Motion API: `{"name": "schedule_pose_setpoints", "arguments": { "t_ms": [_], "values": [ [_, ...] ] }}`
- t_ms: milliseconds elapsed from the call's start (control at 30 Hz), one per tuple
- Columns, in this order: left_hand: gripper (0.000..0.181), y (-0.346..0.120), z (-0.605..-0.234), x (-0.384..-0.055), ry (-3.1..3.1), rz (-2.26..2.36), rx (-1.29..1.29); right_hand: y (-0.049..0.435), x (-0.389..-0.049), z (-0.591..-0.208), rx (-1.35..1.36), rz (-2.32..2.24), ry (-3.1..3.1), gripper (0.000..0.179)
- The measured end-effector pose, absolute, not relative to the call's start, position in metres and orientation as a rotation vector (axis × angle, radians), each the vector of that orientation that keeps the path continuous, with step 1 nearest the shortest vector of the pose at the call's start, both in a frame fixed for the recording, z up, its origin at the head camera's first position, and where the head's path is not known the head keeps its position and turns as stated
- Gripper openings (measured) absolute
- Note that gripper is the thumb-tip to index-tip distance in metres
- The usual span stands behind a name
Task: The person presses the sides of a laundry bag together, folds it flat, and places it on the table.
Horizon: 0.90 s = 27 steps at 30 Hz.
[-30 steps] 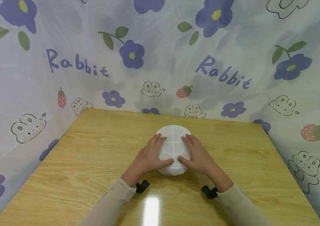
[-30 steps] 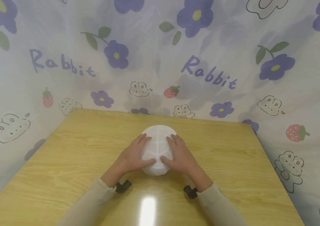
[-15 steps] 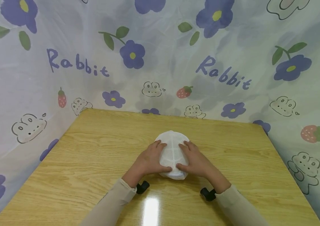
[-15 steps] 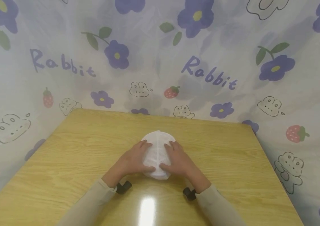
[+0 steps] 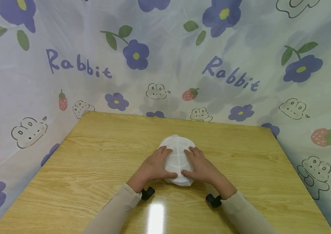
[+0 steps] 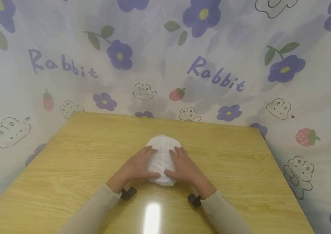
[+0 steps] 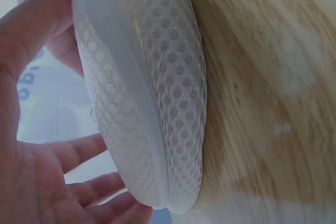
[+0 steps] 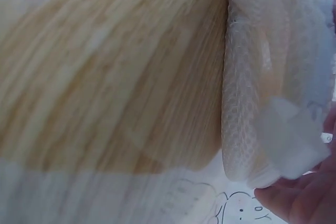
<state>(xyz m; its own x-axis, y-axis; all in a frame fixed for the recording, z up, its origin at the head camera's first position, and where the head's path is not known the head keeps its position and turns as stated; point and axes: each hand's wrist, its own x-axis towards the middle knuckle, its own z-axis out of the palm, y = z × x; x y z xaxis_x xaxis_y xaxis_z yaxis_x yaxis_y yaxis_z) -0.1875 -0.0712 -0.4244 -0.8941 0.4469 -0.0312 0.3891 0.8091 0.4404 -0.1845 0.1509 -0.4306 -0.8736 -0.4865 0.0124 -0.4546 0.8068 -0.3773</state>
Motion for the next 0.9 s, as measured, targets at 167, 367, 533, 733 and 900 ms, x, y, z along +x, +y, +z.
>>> {"name": "schedule_pose_setpoints", "arguments": {
  "t_ms": [167, 367, 533, 733, 900],
  "values": [
    [0.095, -0.0696, -0.4254, -0.1879, 2.813, 0.692, 0.633, 0.1509, -0.1842, -0.4312, -0.783, -0.538, 2.888, 0.081],
    [0.096, -0.0692, -0.4258, -0.1886, 2.799, 0.668, 0.624, 0.1509, -0.1843, -0.432, -0.796, -0.515, 2.884, 0.081],
    [0.097, -0.0693, -0.4282, -0.1896, 2.799, 0.651, 0.625, 0.151, -0.1849, -0.4317, -0.81, -0.487, 2.866, 0.081],
    [0.095, -0.0711, -0.4286, -0.1927, 2.784, 0.648, 0.649, 0.1528, -0.1864, -0.4284, -0.808, -0.481, 2.857, 0.08],
    [0.086, -0.0755, -0.4235, -0.1963, 2.816, 0.67, 0.674, 0.158, -0.1868, -0.4231, -0.792, -0.542, 2.902, 0.079]
  ]
}}
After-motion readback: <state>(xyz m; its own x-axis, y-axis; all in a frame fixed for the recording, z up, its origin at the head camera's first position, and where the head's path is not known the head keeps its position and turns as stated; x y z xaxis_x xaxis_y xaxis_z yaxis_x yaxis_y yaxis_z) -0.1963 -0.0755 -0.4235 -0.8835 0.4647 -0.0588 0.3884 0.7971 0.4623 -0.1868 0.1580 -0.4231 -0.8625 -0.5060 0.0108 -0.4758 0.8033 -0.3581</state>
